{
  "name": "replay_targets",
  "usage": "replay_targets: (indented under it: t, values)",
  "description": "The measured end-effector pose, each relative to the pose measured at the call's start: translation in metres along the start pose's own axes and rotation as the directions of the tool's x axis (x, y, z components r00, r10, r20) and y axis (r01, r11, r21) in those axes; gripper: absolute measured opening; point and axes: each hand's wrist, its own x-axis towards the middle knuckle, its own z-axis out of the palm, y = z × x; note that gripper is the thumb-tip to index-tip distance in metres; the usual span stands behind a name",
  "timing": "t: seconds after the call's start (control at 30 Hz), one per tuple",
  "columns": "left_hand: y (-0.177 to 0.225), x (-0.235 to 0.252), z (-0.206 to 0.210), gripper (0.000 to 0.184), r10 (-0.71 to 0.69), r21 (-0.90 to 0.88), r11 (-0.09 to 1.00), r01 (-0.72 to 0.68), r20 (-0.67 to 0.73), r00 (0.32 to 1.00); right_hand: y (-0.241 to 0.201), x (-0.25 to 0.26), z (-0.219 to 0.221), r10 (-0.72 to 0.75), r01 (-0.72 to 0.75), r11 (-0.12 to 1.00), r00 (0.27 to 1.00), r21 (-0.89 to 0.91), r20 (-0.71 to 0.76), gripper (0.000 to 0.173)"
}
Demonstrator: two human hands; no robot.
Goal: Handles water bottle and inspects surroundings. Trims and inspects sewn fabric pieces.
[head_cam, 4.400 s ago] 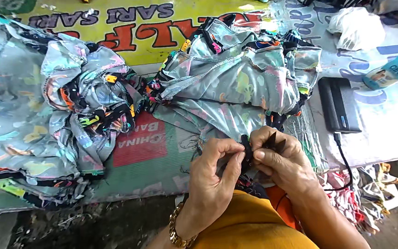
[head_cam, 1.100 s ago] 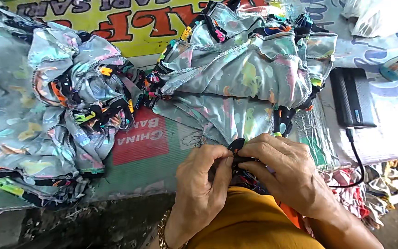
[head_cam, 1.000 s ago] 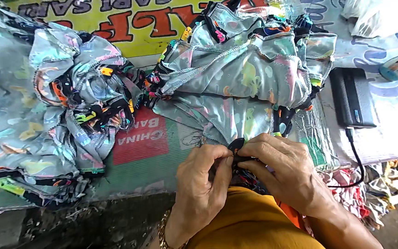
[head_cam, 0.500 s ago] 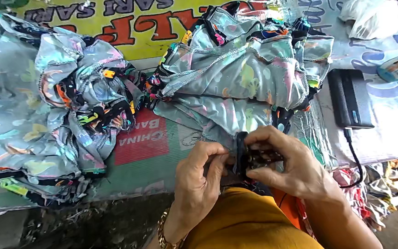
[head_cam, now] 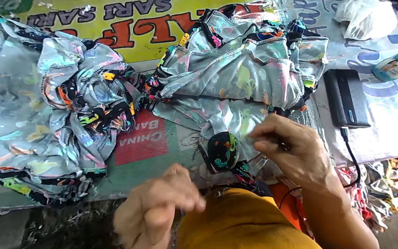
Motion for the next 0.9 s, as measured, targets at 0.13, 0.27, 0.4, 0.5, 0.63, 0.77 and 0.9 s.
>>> replay_targets:
  t: [0.13, 0.27, 0.4, 0.5, 0.63, 0.77, 0.9]
  values:
    - [-0.022, 0.010, 0.022, 0.036, -0.133, 0.586, 0.798, 0.139, -0.054, 0.990, -0.001, 0.015, 0.022, 0.008, 0.000, 0.938, 1.000, -0.347, 0.021, 0.032]
    - [-0.033, 0.015, 0.039, 0.019, -0.085, 0.744, 0.662, 0.092, -0.048, 0.995, 0.001, 0.008, 0.025, -0.133, 0.134, 0.937, 0.991, -0.324, 0.024, 0.009]
    - [-0.032, 0.015, 0.039, 0.008, 0.007, 0.494, 0.867, 0.072, -0.156, 0.988, -0.006, -0.019, 0.021, -0.298, 0.280, 0.904, 0.955, -0.324, -0.006, 0.006]
    - [-0.025, 0.020, 0.046, 0.011, -0.204, -0.111, 0.977, 0.184, -0.219, 0.954, -0.007, -0.027, 0.022, -0.322, 0.315, 0.877, 0.946, -0.363, 0.042, 0.006]
    - [-0.030, 0.021, 0.056, 0.010, -0.270, -0.384, 0.905, 0.184, -0.185, 0.945, -0.004, -0.025, 0.025, -0.261, 0.257, 0.908, 0.965, -0.332, 0.034, 0.011]
    - [-0.031, 0.021, 0.057, 0.011, -0.204, -0.297, 0.944, 0.143, -0.189, 0.961, -0.011, -0.022, 0.023, -0.187, 0.172, 0.971, 0.979, -0.165, -0.081, 0.029]
    - [-0.030, 0.020, 0.057, 0.011, -0.166, -0.214, 0.969, 0.123, -0.198, 0.966, -0.014, -0.013, 0.024, -0.137, 0.127, 0.987, 0.985, -0.096, -0.104, 0.025]
